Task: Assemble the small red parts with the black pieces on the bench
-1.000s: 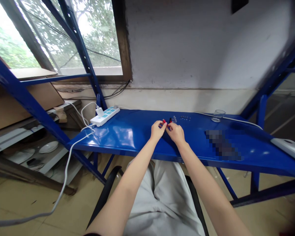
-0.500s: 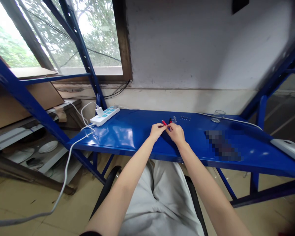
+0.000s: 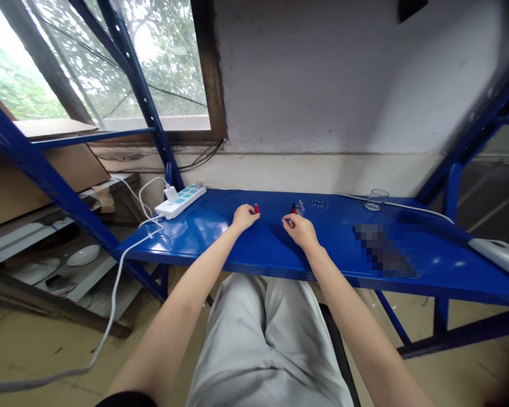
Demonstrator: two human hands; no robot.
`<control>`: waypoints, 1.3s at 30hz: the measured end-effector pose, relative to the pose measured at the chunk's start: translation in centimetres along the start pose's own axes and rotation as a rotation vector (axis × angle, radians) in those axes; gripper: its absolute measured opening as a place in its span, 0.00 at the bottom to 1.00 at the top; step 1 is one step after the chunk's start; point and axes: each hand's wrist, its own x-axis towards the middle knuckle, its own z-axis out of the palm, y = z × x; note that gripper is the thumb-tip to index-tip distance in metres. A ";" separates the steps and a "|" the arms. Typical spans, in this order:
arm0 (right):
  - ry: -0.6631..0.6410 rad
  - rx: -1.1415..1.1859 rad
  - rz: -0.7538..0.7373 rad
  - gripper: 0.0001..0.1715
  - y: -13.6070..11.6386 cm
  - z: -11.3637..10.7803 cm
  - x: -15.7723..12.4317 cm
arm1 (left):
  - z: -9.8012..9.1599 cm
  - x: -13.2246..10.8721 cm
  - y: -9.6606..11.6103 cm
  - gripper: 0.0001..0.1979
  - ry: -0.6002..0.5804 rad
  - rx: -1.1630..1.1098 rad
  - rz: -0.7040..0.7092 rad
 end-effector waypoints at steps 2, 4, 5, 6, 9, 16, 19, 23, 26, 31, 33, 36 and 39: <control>-0.014 -0.005 0.002 0.13 0.0 -0.1 0.0 | -1.1 -0.1 -1.4 0.08 0.047 0.147 -0.029; -0.019 -0.010 0.001 0.13 0.0 -0.1 0.0 | -1.8 -0.4 -2.5 0.08 0.073 0.241 -0.055; -0.014 -0.013 0.001 0.13 0.1 0.0 0.0 | -2.0 -0.5 -2.9 0.08 0.086 0.267 -0.067; -0.009 -0.018 0.002 0.12 0.2 0.1 0.0 | -2.2 -0.7 -3.3 0.08 0.093 0.282 -0.080; 0.014 -0.042 0.009 0.12 0.3 0.3 0.0 | -2.5 -0.8 -3.9 0.09 0.092 0.285 -0.132; 0.224 -0.089 0.074 0.13 0.5 -0.2 0.0 | -2.2 -0.6 -4.0 0.07 0.065 0.308 -0.173; 0.329 -0.086 0.137 0.14 0.5 -0.7 0.1 | -2.1 -0.6 -4.0 0.08 0.066 0.303 -0.191; 0.366 -0.140 0.307 0.14 0.9 -1.2 0.2 | -2.1 -0.6 -3.9 0.08 0.059 0.300 -0.211; 0.252 -0.214 0.469 0.14 1.3 -1.2 0.2 | -2.3 -0.7 -3.8 0.09 0.034 0.285 -0.242; 0.039 -0.320 0.613 0.16 1.5 -0.7 0.1 | -2.0 -1.7 -2.4 0.29 0.209 0.174 -0.292; 0.000 -0.343 0.622 0.17 1.6 -0.6 0.1 | -1.7 -2.6 -1.1 0.31 0.333 0.149 -0.224; -0.039 -0.359 0.616 0.16 1.6 -0.5 0.2 | -1.2 -3.9 1.5 0.26 0.391 0.167 0.011; -0.055 -0.359 0.599 0.16 1.8 -0.3 0.2 | -0.2 -4.8 4.0 0.23 0.272 0.195 0.310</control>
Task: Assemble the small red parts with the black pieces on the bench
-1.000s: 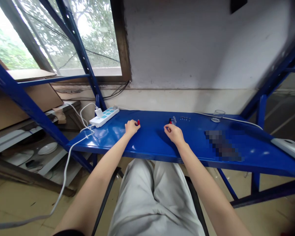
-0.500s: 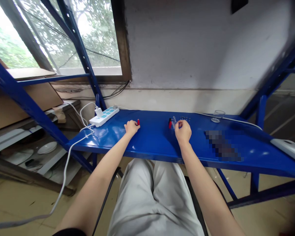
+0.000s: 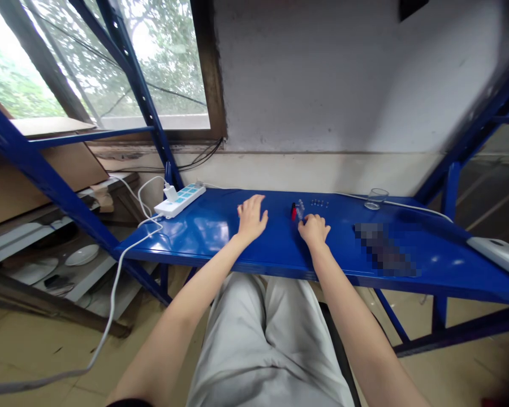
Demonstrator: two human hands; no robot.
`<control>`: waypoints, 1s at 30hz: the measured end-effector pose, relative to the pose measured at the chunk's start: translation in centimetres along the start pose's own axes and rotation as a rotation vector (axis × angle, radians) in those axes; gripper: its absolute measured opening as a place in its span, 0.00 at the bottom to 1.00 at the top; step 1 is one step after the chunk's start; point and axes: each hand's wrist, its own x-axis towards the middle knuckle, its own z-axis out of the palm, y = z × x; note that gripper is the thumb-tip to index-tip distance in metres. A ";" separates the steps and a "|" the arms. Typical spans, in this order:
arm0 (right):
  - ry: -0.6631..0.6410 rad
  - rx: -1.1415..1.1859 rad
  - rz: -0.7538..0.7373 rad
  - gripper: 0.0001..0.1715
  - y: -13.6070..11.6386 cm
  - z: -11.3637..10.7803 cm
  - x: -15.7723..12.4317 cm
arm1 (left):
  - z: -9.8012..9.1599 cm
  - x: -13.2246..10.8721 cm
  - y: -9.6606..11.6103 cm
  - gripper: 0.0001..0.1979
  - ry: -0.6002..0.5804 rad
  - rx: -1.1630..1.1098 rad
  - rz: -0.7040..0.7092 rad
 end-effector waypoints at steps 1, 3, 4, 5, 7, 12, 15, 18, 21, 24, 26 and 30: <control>0.002 -0.001 -0.006 0.16 0.0 0.1 0.0 | 0.3 0.0 0.8 0.23 -0.056 -0.009 0.089; 0.008 -0.008 -0.017 0.16 0.0 0.2 0.1 | 1.3 0.0 2.2 0.24 -0.155 -0.034 0.216; 0.008 -0.013 -0.021 0.16 0.0 0.3 0.2 | 1.9 0.0 2.7 0.25 -0.194 -0.051 0.251; 0.005 -0.020 -0.023 0.16 0.0 0.3 0.3 | 2.6 0.1 3.2 0.26 -0.227 -0.071 0.275; -0.007 -0.033 -0.027 0.17 0.0 0.4 0.4 | 4.0 0.3 3.9 0.27 -0.262 -0.103 0.287; -0.011 -0.045 -0.027 0.17 -0.1 0.5 0.6 | 6.3 0.5 4.8 0.27 -0.304 -0.056 0.189; -0.006 -0.039 -0.024 0.17 -0.1 0.6 0.6 | 6.6 0.6 4.9 0.24 -0.328 -0.009 0.181; -0.002 -0.032 -0.017 0.16 -0.1 0.8 0.7 | 6.6 0.6 4.6 0.21 -0.301 -0.019 0.195; 0.007 -0.029 -0.012 0.16 -0.1 0.9 0.8 | 6.8 0.8 4.2 0.15 -0.250 -0.060 0.171; 0.007 -0.032 -0.010 0.15 -0.2 1.0 0.9 | 7.2 0.9 3.6 0.08 -0.214 -0.085 0.133; 0.003 -0.030 -0.012 0.15 -0.2 1.0 1.0 | 7.5 0.9 3.3 0.05 -0.195 -0.120 0.110; 0.014 -0.015 -0.010 0.15 -0.2 1.1 1.1 | 7.4 0.6 3.0 0.03 -0.116 -0.247 0.052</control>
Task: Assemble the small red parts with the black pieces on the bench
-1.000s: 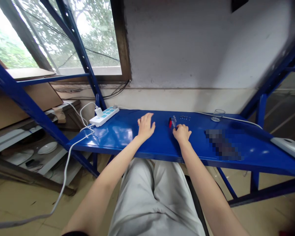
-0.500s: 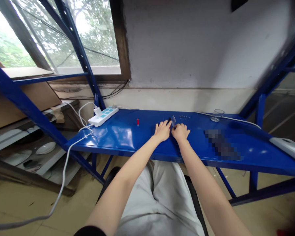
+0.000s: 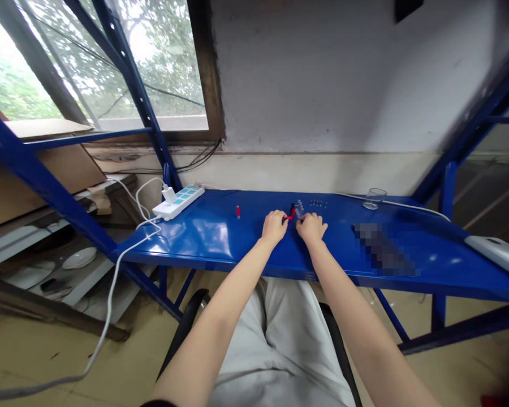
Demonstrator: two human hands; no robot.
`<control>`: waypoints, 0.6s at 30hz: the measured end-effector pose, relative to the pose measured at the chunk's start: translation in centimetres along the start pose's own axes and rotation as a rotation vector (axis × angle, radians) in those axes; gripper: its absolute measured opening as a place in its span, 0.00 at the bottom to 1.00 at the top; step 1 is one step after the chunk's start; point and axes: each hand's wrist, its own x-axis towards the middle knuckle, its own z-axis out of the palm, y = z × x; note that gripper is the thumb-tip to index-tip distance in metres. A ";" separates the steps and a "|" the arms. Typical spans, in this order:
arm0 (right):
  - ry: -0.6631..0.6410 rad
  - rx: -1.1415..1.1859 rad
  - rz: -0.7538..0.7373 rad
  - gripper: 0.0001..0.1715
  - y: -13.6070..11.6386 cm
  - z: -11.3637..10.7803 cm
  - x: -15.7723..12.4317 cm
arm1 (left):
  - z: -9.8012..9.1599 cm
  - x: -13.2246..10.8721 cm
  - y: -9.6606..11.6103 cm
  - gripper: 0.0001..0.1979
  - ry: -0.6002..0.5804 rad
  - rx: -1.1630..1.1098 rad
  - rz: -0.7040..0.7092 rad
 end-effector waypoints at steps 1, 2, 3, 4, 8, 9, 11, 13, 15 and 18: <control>0.002 0.004 0.003 0.15 0.0 0.0 0.0 | -0.2 -0.1 0.0 0.03 0.034 -0.031 -0.010; 0.003 0.008 0.006 0.15 0.0 0.0 0.1 | -0.3 -0.2 0.0 0.03 0.069 -0.061 -0.020; 0.001 0.013 0.010 0.15 0.0 0.0 0.1 | -0.6 -0.4 0.0 0.03 0.106 -0.090 -0.031; -0.001 0.020 0.015 0.14 0.0 0.0 0.2 | -0.8 -0.4 0.0 0.03 0.140 -0.120 -0.045; -0.003 0.052 0.029 0.13 0.2 0.0 0.4 | -1.5 -0.5 0.1 0.03 0.224 -0.211 -0.125; -0.006 0.060 0.030 0.13 0.2 0.0 0.5 | -1.6 -0.5 0.2 0.03 0.232 -0.223 -0.138; -0.014 0.070 0.023 0.11 0.3 0.0 0.5 | -1.8 -0.4 0.3 0.03 0.241 -0.241 -0.146; -0.018 0.068 -0.013 0.09 0.3 0.0 0.4 | -1.8 -0.4 0.3 0.03 0.246 -0.253 -0.142; -0.013 0.054 -0.081 0.09 0.2 0.0 0.3 | -1.7 -0.4 0.3 0.03 0.247 -0.256 -0.137; -0.016 0.021 -0.205 0.08 0.0 -0.1 0.0 | -1.6 -0.4 0.2 0.03 0.241 -0.256 -0.123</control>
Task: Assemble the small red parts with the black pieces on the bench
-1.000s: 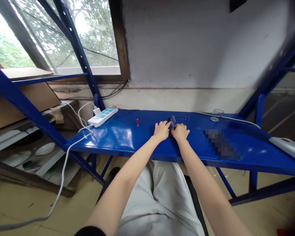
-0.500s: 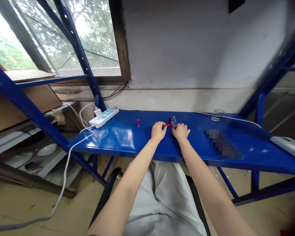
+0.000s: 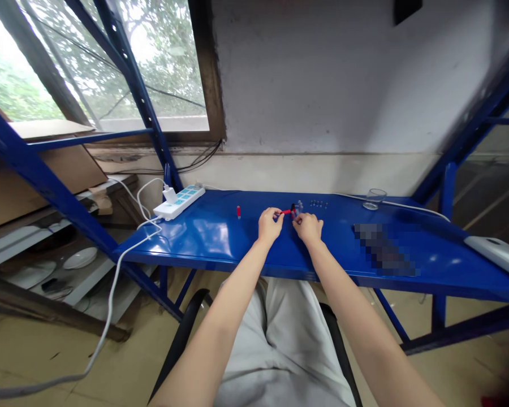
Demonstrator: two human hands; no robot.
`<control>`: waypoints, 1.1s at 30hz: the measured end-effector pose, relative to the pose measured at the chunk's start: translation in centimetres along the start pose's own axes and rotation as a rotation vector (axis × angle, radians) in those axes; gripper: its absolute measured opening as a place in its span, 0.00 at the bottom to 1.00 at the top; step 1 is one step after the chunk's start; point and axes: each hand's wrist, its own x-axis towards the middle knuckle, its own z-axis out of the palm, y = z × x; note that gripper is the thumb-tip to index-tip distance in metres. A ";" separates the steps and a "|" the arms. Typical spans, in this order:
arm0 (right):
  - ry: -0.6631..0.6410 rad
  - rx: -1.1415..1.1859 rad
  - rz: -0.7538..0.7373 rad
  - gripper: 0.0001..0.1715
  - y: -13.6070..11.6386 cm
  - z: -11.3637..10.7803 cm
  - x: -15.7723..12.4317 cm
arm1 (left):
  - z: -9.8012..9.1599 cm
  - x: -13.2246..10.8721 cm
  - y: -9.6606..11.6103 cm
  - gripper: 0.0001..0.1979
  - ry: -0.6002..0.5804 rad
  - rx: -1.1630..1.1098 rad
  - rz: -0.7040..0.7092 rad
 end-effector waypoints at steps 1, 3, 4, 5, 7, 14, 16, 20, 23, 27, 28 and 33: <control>-0.007 -0.011 -0.033 0.08 -0.1 -0.1 -0.1 | 0.0 0.0 0.0 0.03 -0.001 -0.002 0.003; -0.020 -0.029 -0.077 0.07 -0.2 -0.2 -0.2 | 0.0 0.0 -0.1 0.03 0.006 -0.006 0.005; -0.024 -0.035 -0.089 0.07 -0.3 -0.3 -0.3 | -0.1 0.0 -0.1 0.03 0.012 -0.009 0.004; -0.026 -0.039 -0.097 0.07 -0.3 -0.4 -0.3 | -0.1 0.0 -0.1 0.04 0.017 -0.011 0.003; -0.028 -0.042 -0.109 0.07 -0.4 -0.6 -0.4 | -0.2 0.0 0.0 0.04 0.021 -0.016 -0.001; -0.017 -0.026 -0.117 0.07 -0.7 -0.9 -0.7 | -0.1 0.1 -0.2 0.05 0.018 -0.049 0.020; -0.013 -0.027 -0.121 0.07 -0.8 -1.0 -0.8 | -0.1 0.1 -0.2 0.05 0.023 -0.049 0.032; -0.006 -0.035 -0.154 0.06 -0.7 -1.0 -0.8 | -0.2 0.0 -0.2 0.08 0.026 -0.052 0.065; 0.007 -0.027 -0.172 0.06 -0.6 -0.8 -0.8 | -0.2 -0.2 -0.1 0.13 -0.014 -0.051 0.105; 0.025 -0.014 -0.177 0.07 -0.5 -0.5 -0.7 | -0.3 -0.4 0.2 0.19 -0.100 -0.004 0.152; 0.027 -0.009 -0.175 0.07 -0.5 -0.4 -0.7 | -0.3 -0.5 0.3 0.19 -0.116 0.007 0.161; 0.031 0.027 -0.156 0.09 -0.5 -0.4 -0.8 | -0.5 -0.5 0.4 0.20 -0.146 0.027 0.186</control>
